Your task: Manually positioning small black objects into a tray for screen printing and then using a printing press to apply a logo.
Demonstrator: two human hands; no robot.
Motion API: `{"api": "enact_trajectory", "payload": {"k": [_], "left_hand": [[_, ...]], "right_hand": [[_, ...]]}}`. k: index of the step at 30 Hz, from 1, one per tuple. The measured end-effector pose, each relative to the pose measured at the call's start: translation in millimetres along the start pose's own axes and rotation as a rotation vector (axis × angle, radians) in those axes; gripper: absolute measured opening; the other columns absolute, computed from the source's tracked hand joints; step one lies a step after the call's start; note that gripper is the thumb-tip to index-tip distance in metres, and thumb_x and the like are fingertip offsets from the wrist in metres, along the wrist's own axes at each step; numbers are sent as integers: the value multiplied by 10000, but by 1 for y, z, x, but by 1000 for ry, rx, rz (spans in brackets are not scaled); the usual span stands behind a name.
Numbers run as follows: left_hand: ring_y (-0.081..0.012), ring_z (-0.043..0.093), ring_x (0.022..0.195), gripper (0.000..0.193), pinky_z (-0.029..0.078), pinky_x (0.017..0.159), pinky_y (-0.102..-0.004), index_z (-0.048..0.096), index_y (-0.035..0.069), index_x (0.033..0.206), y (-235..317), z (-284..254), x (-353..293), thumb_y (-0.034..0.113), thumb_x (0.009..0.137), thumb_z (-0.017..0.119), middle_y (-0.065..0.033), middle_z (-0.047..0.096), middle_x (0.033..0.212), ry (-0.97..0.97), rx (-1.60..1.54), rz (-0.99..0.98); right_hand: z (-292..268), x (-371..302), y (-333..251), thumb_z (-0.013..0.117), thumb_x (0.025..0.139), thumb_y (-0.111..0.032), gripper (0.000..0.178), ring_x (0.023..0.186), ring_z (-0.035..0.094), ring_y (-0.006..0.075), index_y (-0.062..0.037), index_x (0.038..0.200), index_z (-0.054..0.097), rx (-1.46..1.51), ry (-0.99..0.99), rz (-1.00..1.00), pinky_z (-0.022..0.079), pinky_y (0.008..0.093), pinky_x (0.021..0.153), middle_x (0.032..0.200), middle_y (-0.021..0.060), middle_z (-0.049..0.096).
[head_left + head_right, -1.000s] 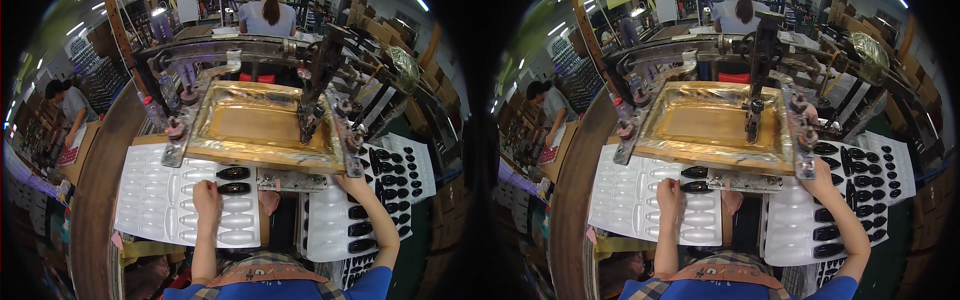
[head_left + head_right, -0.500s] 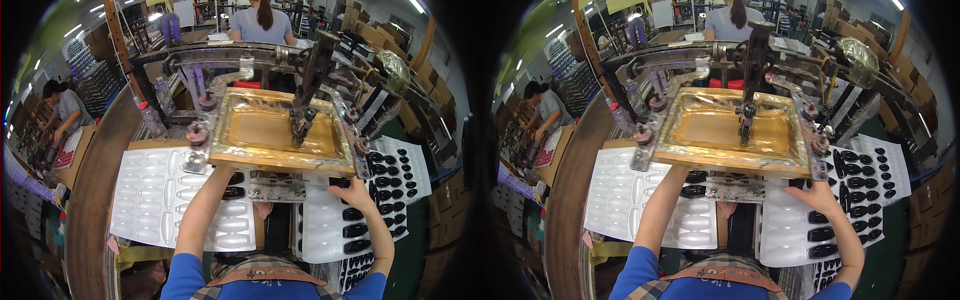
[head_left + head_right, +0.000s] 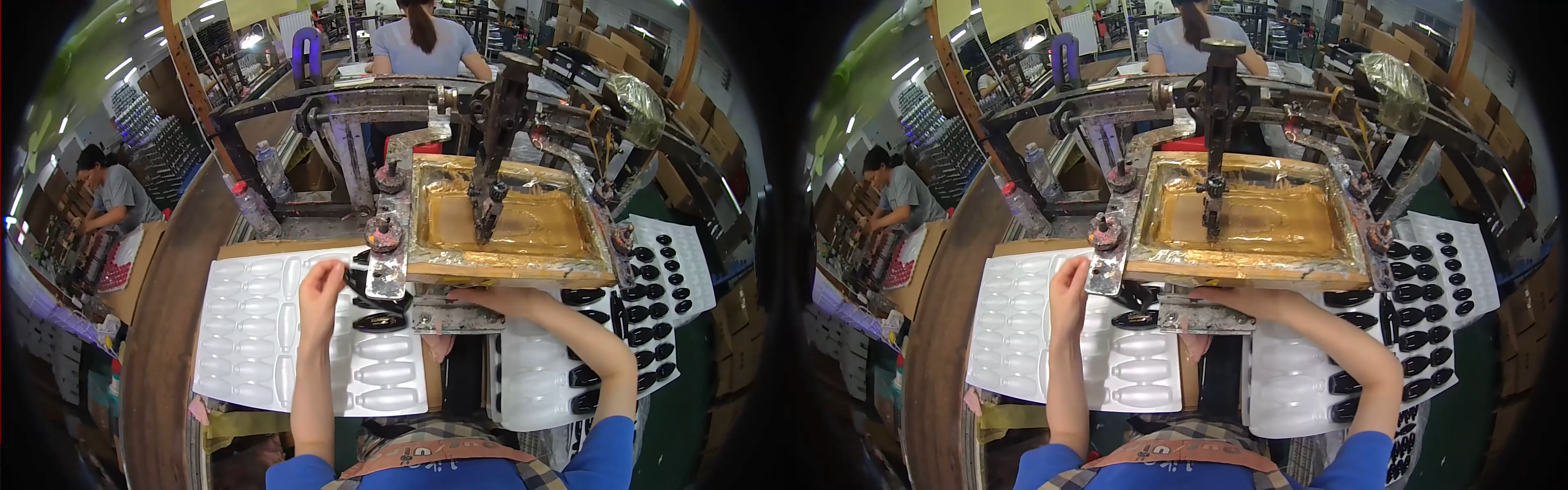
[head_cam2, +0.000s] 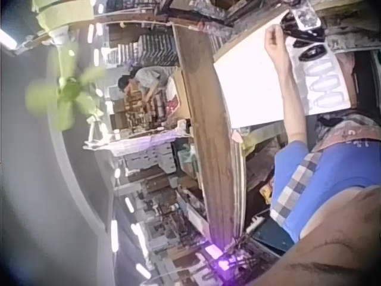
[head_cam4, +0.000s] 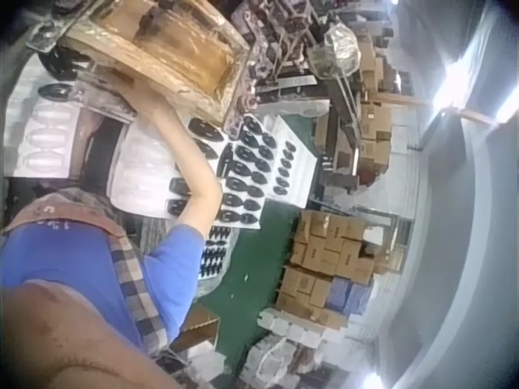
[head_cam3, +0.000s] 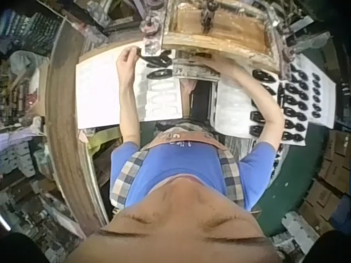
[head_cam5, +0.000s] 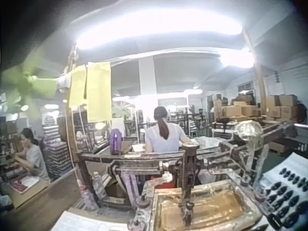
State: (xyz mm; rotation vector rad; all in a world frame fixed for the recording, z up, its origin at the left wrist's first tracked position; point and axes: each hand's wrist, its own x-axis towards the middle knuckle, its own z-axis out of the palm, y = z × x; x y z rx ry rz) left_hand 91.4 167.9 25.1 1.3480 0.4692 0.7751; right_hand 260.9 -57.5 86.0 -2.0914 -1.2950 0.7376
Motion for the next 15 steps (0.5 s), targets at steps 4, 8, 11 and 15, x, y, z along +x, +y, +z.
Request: {"api": "enact_trajectory", "payload": {"k": [4,8,11,15], "left_hand": [[-44,454,714,99,373,662,-184,548,7,842,8,4,-53,102,855,524,15,531,780,-57,-114,-22],[-35,435,681,63,352,624,-163,526,0,841,30,29,-86,62,846,527,15,514,763,-103,-139,-12],[-24,418,652,60,332,590,-148,509,-2,844,34,43,-99,57,848,522,9,507,759,-130,-168,25],[-26,412,645,74,335,582,-147,489,0,849,41,60,-118,66,850,522,-10,509,781,-63,-204,69]], "right_hand": [[7,-5,13,581,743,-518,689,1041,490,307,-13,1188,435,-240,82,-69,369,364,904,1126,182,514],[3,-61,-6,652,729,-401,667,1031,498,325,20,1189,414,-453,357,-184,391,367,879,1120,211,509],[8,-101,-29,719,689,-267,672,975,535,318,30,1196,393,-302,342,-439,429,363,835,1171,222,464],[48,-134,-51,758,642,-145,684,884,573,253,23,1193,389,67,381,-404,479,320,752,1231,220,403]]}}
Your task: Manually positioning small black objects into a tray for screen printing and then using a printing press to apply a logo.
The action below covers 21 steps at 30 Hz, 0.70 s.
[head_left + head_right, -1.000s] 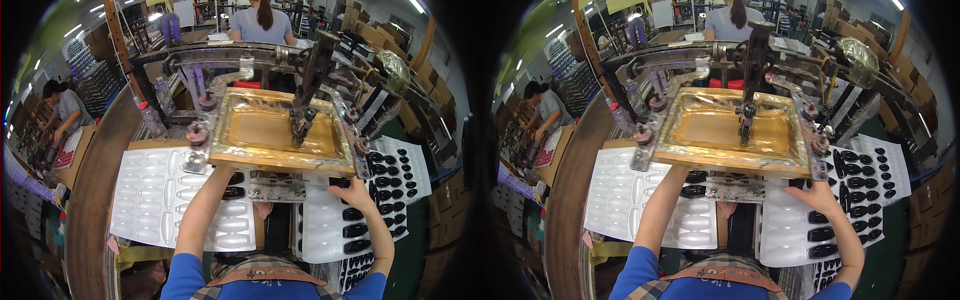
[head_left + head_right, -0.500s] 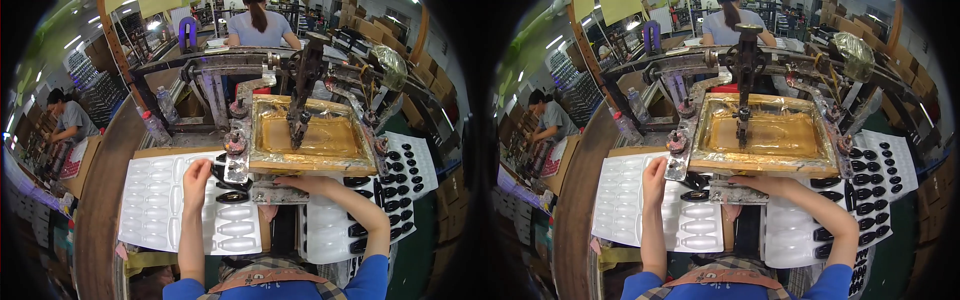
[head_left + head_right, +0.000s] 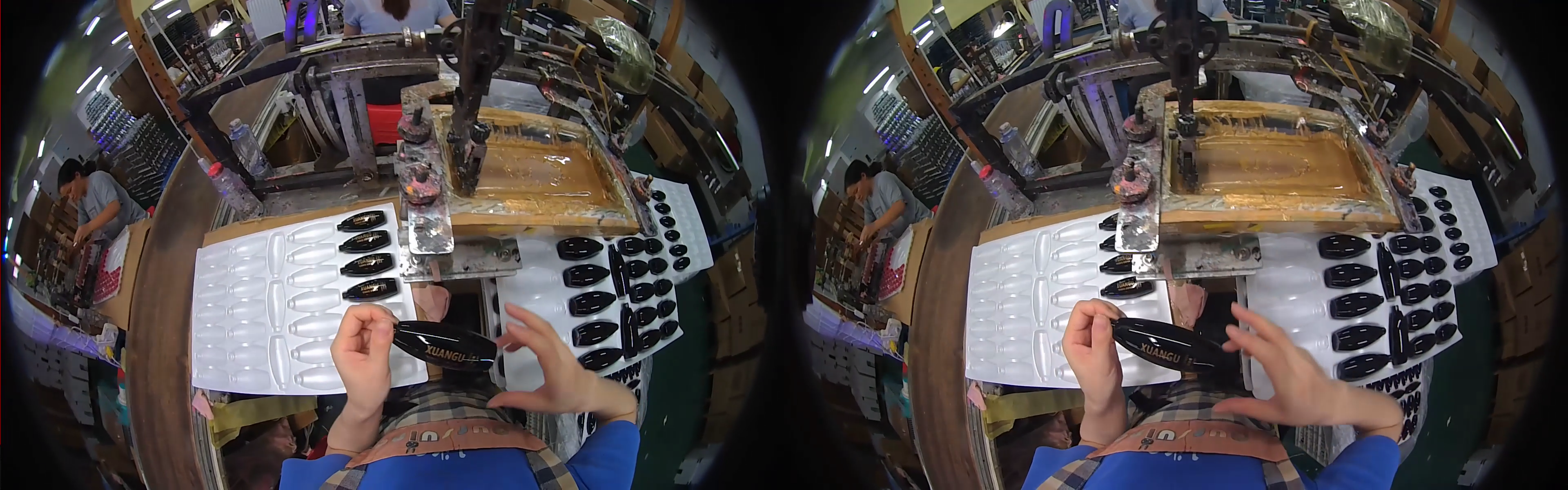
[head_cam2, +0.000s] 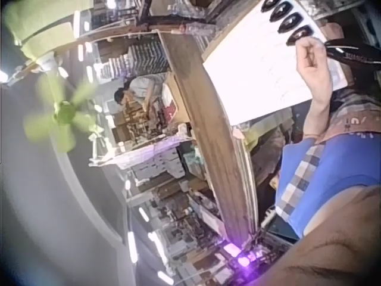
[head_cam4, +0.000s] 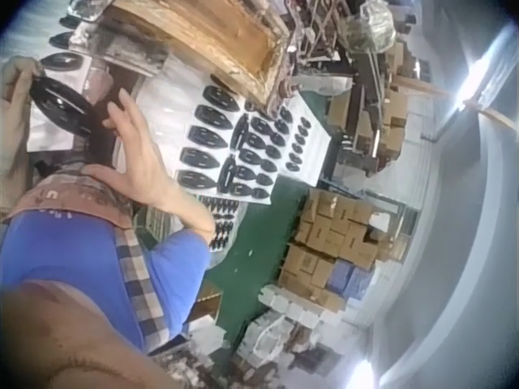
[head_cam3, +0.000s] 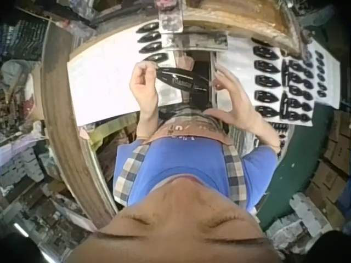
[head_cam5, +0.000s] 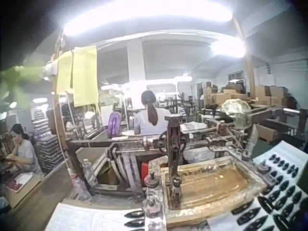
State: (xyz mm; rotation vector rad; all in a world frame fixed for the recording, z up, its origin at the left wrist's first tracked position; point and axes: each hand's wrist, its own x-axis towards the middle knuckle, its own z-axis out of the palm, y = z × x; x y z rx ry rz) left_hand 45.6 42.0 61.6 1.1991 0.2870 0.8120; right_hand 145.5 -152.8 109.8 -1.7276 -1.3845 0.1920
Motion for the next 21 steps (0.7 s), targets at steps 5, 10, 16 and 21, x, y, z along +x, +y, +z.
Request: {"api": "enact_trajectory", "payload": {"k": [5,10,16,21], "left_hand": [[-58,438,660,97,363,593,-165,454,-5,859,-1,7,-21,46,834,532,-54,497,803,13,-4,132],[-113,457,665,146,398,621,-214,439,-26,854,0,6,-36,69,828,547,-93,475,781,-7,-91,204],[-139,456,655,188,407,619,-249,430,-30,869,3,6,-43,105,830,556,-100,465,767,-32,-84,258],[-141,455,653,219,409,616,-256,427,-28,861,4,7,-44,134,830,570,-98,460,759,-35,-78,260]], "right_hand": [[29,-22,7,755,633,-73,619,859,573,214,23,1148,425,171,197,42,489,286,716,1199,204,444],[37,-29,8,723,650,-42,454,875,583,244,29,1035,492,179,255,72,484,298,733,1027,185,572],[37,-32,6,720,654,-49,442,888,588,259,31,1029,500,203,277,47,480,303,750,1009,182,583],[36,-31,5,722,653,-53,449,881,590,256,33,1033,500,187,284,48,481,303,750,998,179,588]]}}
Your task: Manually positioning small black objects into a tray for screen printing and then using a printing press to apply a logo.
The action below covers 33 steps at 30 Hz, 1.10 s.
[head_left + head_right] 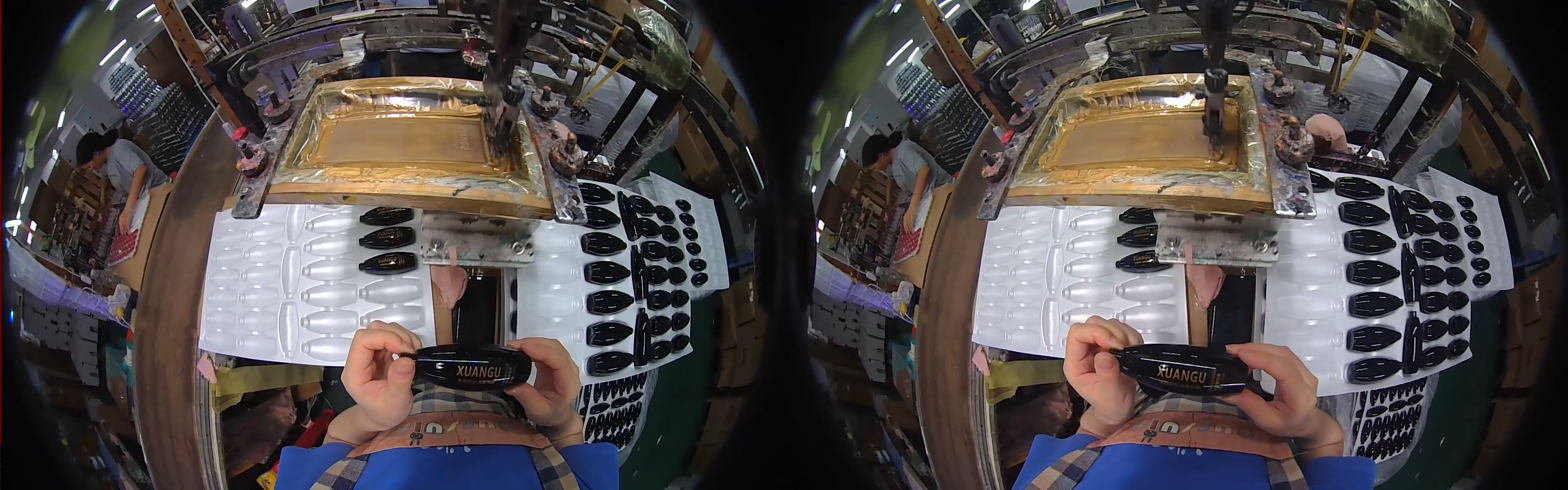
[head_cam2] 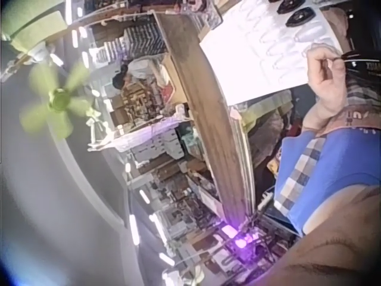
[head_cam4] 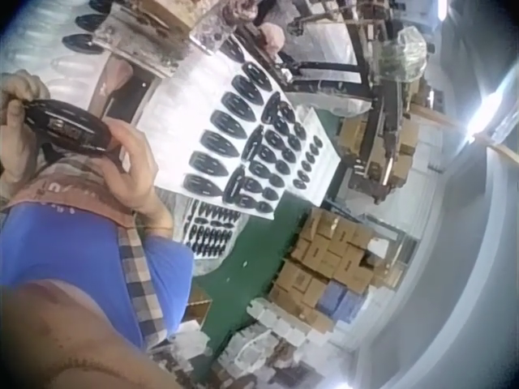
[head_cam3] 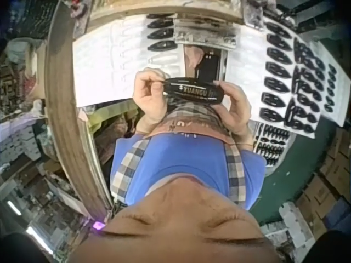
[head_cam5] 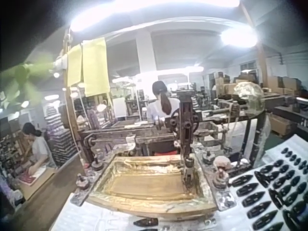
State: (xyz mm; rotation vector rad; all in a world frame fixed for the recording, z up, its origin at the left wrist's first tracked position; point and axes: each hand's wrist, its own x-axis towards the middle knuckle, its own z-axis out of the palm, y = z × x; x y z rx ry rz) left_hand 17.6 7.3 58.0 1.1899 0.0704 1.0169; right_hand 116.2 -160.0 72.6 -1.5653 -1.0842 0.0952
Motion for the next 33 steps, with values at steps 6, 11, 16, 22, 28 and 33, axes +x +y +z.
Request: {"api": "enact_trajectory", "payload": {"k": [6,11,16,22,28,33], "left_hand": [[-148,456,656,229,415,617,-266,424,-30,861,1,2,-2,139,829,575,-100,461,759,2,-7,13],[-156,464,665,220,420,620,-273,424,-33,874,3,4,-4,123,828,572,-105,465,768,6,-4,41],[-161,472,675,206,423,626,-274,424,-35,884,6,5,-8,107,831,564,-108,469,780,9,-17,39],[-157,486,696,176,422,659,-259,421,-32,902,6,3,-14,74,834,543,-112,484,799,62,-21,3],[-128,502,732,139,415,686,-223,422,-26,908,2,-5,-19,55,841,513,-113,517,827,107,66,-55],[-119,505,733,133,414,693,-215,427,-25,902,0,-11,-24,56,841,513,-107,525,819,123,86,-89]], "right_hand": [[-1,-1,2,720,653,-51,454,887,590,265,31,1042,500,5,10,-19,481,309,756,1005,188,585],[-1,-3,4,704,654,-21,445,888,593,291,31,1046,500,10,33,-63,486,329,757,1008,214,579],[-1,-2,1,678,642,32,431,872,598,313,37,1037,505,19,35,-107,493,340,748,1009,241,568],[-2,-1,-4,674,646,35,425,860,602,289,34,1039,514,3,2,-140,498,318,729,1025,235,562],[-2,0,-8,682,665,14,426,825,597,233,27,1059,520,-14,-50,-144,512,267,663,1052,208,551],[3,-3,-14,692,680,-58,416,873,587,275,34,1041,508,-10,-61,-79,482,318,747,988,222,563]]}}
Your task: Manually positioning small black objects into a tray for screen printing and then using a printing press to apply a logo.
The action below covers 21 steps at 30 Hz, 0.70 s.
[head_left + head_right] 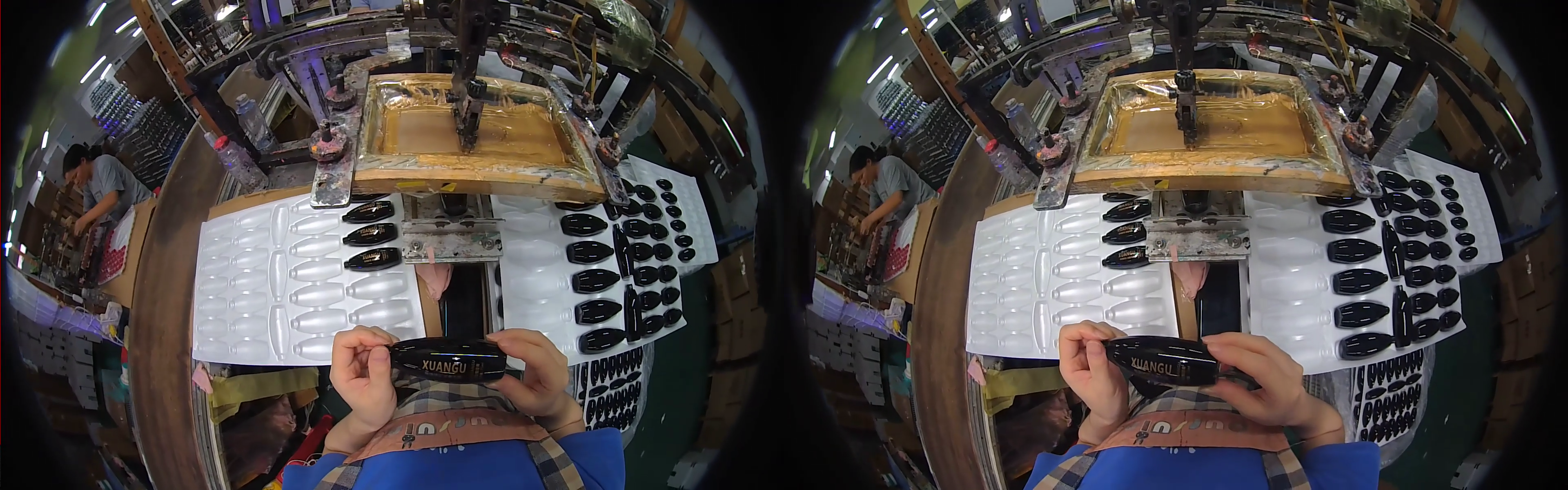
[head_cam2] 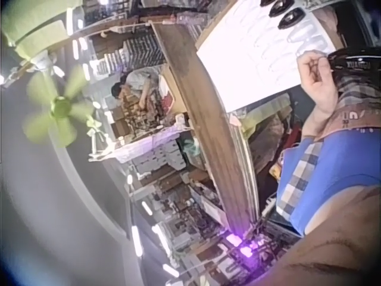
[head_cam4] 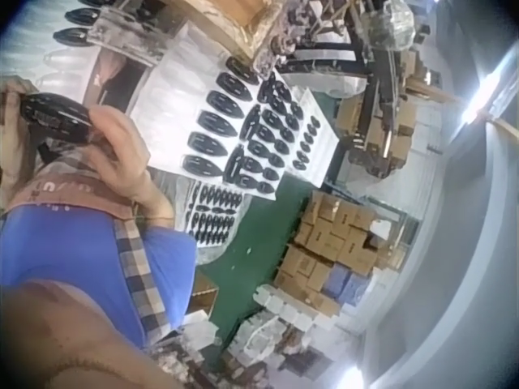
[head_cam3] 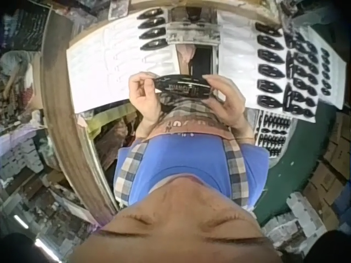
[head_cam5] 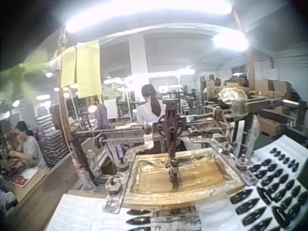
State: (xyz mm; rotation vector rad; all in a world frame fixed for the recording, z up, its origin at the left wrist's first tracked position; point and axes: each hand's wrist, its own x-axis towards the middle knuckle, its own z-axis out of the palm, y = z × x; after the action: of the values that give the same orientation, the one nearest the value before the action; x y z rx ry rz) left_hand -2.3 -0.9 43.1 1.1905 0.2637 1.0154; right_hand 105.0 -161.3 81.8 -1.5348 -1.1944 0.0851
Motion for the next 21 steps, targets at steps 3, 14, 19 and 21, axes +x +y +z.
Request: {"api": "enact_trajectory", "payload": {"k": [3,14,19,21], "left_hand": [[-107,490,701,127,404,660,-201,429,-23,893,0,0,0,55,840,514,-101,523,797,23,-14,9],[-56,452,622,98,378,567,-157,429,-16,867,-2,-9,2,9,829,516,-76,519,755,-2,18,-18],[-45,456,604,75,397,543,-161,446,-2,856,-4,-12,12,5,831,516,-43,519,739,92,136,-46],[-44,458,586,51,401,529,-164,467,12,831,-12,-25,24,23,840,516,-12,511,712,195,259,-45]], "right_hand": [[2,-2,-3,690,679,-68,420,882,584,275,41,1041,506,-3,9,19,476,318,755,984,221,565],[13,-5,7,690,677,-17,434,724,570,167,38,1068,508,-46,40,40,486,250,648,1039,185,557],[9,-1,11,689,658,-19,586,847,586,239,41,1179,428,-50,30,155,475,309,746,1127,200,524],[-9,-9,11,675,652,-23,625,923,563,259,36,1210,398,-177,97,212,447,328,804,1180,204,484]]}}
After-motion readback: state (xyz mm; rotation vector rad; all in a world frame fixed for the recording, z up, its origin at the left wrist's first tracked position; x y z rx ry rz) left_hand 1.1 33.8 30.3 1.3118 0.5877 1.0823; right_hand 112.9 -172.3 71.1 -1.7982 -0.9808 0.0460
